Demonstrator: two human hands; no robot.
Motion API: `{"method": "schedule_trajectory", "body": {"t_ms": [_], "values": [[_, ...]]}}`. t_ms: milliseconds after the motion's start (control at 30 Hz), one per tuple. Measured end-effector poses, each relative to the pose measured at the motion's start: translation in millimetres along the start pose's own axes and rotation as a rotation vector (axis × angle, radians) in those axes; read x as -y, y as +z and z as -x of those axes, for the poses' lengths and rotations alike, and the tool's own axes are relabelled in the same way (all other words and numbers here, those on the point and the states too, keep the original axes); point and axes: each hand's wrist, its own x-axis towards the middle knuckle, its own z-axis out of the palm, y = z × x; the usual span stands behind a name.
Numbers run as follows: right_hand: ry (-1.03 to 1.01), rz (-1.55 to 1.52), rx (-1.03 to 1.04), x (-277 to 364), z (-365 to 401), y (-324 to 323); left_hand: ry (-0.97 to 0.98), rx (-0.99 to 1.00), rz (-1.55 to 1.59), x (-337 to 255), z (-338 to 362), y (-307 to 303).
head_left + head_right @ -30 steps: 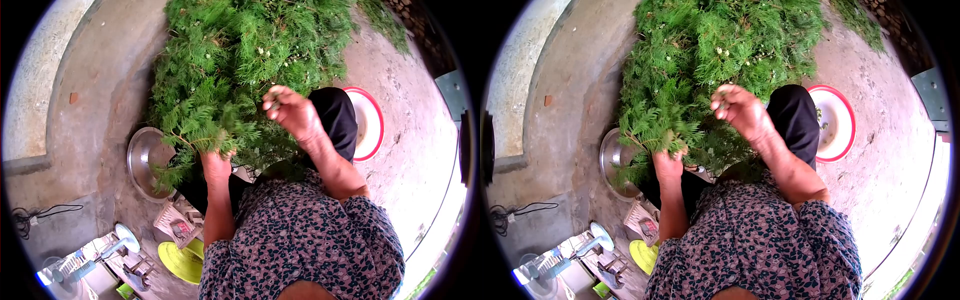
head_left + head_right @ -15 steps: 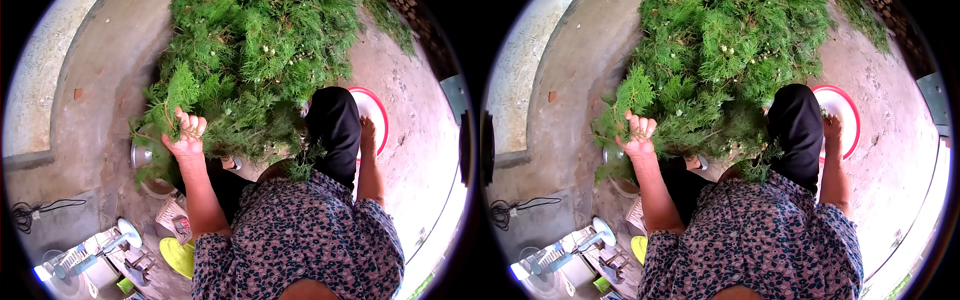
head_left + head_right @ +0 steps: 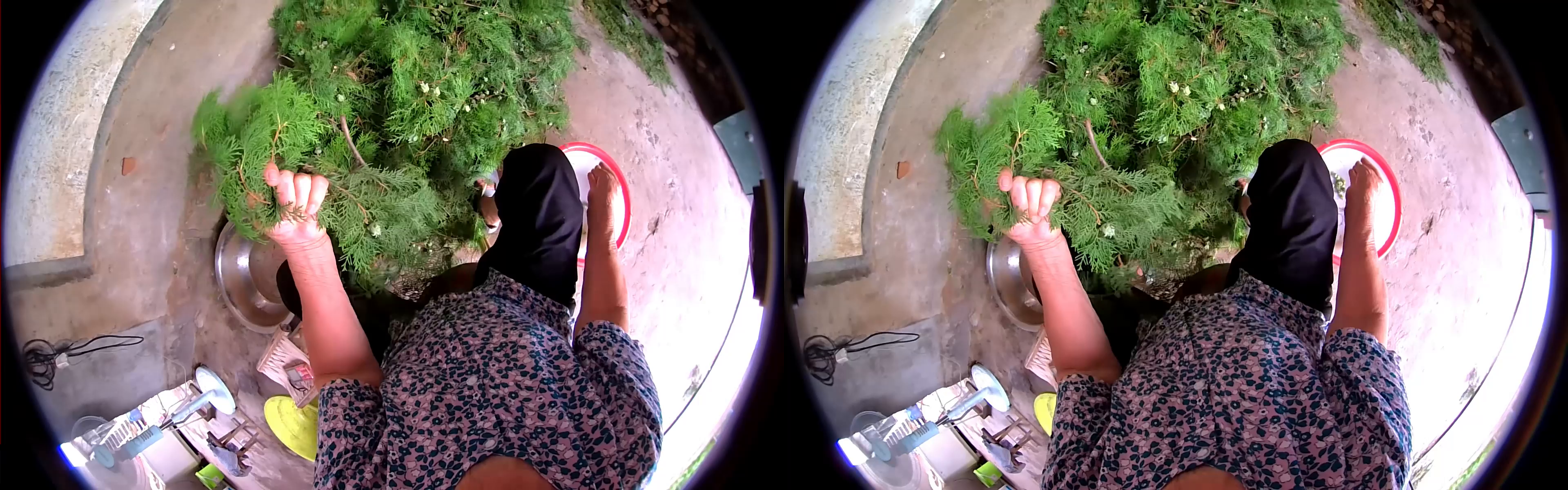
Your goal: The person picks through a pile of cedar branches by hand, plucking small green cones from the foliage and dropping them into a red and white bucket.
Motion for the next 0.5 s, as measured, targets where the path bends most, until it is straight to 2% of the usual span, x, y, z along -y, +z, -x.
{"method": "schedule_trajectory", "body": {"t_ms": [33, 100, 133, 167, 233, 300, 367, 433, 500], "values": [[-0.005, 0.004, -0.002, -4, 5, 5, 0.014, -0.018, -0.002, 1, 1, 1], [0.905, -1.027, -0.227, -36, 29, 39, 0.054, -0.086, -0.012, 0, 6, 0], [0.808, -0.764, -0.086, -89, 51, 67, 0.085, -0.061, -0.025, 1, 7, 1], [0.905, -0.823, -0.227, -98, 61, 77, 0.081, -0.064, -0.06, 1, 6, 7], [0.84, -0.836, -0.35, -9, 40, 8, 0.1, -0.118, -0.058, 2, 6, -2], [0.66, -1.202, -0.471, 40, 7, -11, 0.127, -0.124, -0.051, 10, 1, 2], [0.55, -1.242, -0.3, 138, -25, -70, 0.129, -0.196, -0.038, 14, -2, -1], [0.422, -1.361, 0.027, 190, -29, -78, 0.121, -0.131, -0.028, 19, -5, -6], [0.051, -1.187, 0.304, 240, -24, -79, 0.105, -0.116, 0.009, 25, -7, -1]]}}
